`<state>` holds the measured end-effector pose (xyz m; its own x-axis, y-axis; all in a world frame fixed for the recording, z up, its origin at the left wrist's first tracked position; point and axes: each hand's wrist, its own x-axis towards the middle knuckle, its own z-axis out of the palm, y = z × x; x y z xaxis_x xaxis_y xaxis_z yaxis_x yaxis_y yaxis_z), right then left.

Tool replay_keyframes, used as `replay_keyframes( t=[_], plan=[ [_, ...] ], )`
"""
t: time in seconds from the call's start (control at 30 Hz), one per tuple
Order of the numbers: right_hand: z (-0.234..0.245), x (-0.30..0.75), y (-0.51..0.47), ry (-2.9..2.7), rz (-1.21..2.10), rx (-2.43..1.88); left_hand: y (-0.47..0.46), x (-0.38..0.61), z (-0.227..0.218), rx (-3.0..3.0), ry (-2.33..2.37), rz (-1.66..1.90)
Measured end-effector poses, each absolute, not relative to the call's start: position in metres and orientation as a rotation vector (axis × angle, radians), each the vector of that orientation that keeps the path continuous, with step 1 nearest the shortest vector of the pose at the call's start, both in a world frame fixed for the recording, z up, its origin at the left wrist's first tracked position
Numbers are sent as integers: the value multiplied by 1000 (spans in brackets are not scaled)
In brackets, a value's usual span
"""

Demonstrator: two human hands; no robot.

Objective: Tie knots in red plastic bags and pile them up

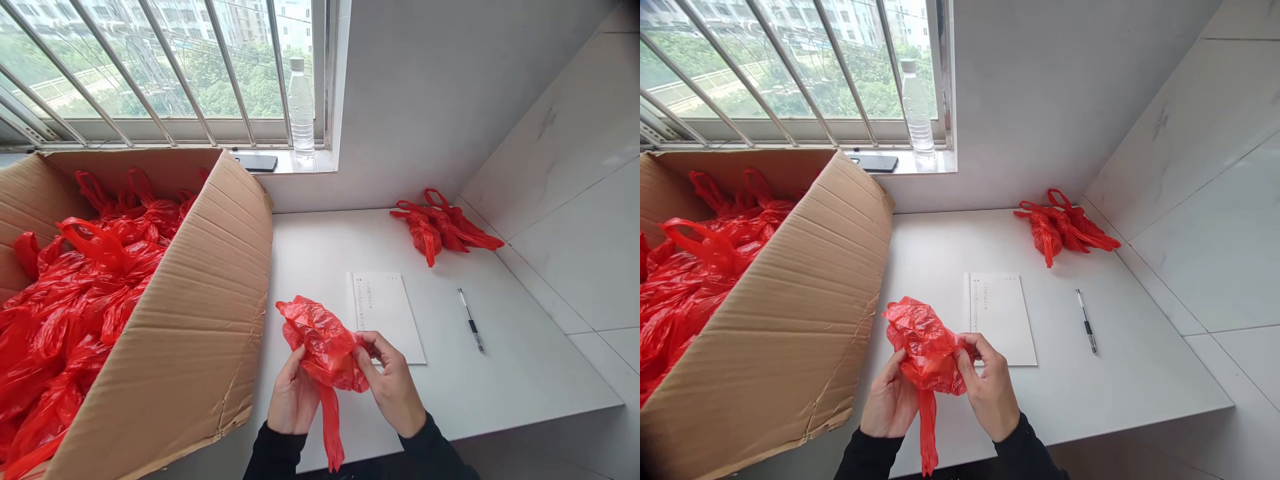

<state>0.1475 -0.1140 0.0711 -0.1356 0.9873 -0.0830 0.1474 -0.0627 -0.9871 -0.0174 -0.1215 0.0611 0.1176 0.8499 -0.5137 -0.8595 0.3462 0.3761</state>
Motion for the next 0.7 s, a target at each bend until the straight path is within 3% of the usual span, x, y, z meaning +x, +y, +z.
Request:
replay_keyframes(
  t=[0.43,0.7],
  plan=[
    [74,148,-112,-1450,1419,-1165,-124,-14,64,272,959,1214],
    [29,166,-135,-1187,1475,-1318,-148,-9,65,588,1172,1022]
  ],
)
